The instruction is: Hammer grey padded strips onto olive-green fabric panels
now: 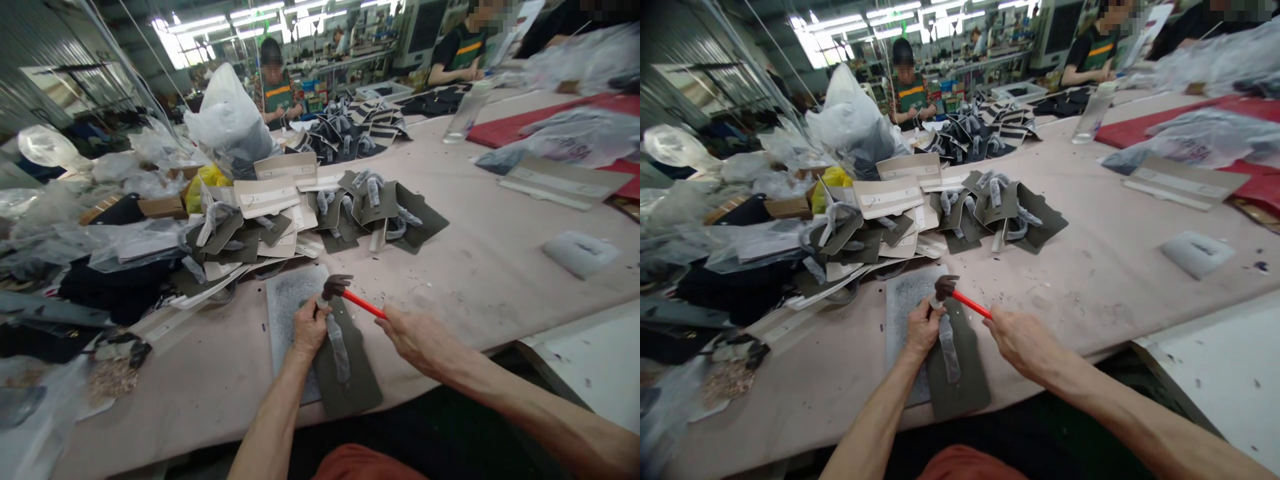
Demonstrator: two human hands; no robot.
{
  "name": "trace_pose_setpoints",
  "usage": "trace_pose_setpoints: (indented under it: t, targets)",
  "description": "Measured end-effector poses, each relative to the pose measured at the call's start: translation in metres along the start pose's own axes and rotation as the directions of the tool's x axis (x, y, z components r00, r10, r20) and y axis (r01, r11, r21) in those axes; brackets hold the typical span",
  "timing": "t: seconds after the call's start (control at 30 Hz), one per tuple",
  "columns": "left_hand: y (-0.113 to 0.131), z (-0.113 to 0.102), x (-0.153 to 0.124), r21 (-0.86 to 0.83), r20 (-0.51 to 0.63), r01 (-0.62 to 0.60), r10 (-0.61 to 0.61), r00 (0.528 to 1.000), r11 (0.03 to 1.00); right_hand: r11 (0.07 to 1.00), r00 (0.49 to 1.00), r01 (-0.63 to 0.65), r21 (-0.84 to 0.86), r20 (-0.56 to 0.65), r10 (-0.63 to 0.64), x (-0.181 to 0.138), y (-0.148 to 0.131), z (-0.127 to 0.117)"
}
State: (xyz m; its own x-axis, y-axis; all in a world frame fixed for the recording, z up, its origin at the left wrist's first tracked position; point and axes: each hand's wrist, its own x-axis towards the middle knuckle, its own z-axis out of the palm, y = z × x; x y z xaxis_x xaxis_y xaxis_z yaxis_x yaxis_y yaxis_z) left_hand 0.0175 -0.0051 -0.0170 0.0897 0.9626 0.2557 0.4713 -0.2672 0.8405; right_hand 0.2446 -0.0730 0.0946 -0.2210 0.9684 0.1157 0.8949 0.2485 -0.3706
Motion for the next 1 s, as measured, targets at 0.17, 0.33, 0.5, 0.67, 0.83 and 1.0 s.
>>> trace_pose_setpoints:
  t: [0.17,0.33,0.5,0.67,0.83,1.0]
  targets:
    - [0.001,-0.001,0.001,-0.013,-0.003,0.007,-0.007,1.0,1.0,0.96,0.945,-0.247,-0.133,0.185,0.269,-0.016,0.051,0.023]
    - [0.0,0.0,0.001,-0.038,-0.009,0.038,-0.038,0.999,0.999,0.947,0.966,-0.238,-0.218,0.045,0.253,-0.02,0.059,0.049]
    - [-0.004,-0.001,-0.001,-0.081,-0.016,0.088,-0.089,0.996,0.993,0.938,0.939,0.341,-0.063,-0.026,-0.344,0.004,-0.009,0.06]
    - [-0.002,0.002,0.006,-0.3,-0.063,0.242,-0.273,0.96,0.923,0.828,0.825,0.556,-0.078,0.171,-0.538,0.029,-0.048,0.067]
    - [0.002,-0.007,0.027,-0.72,-0.27,0.238,-0.578,0.77,0.652,0.851,0.873,0.472,-0.232,0.257,-0.414,0.029,-0.052,0.048]
    - [0.038,-0.063,0.043,-0.588,-0.367,0.074,-0.347,0.863,0.805,0.939,0.97,0.135,-0.315,0.235,-0.061,0.022,-0.064,0.017]
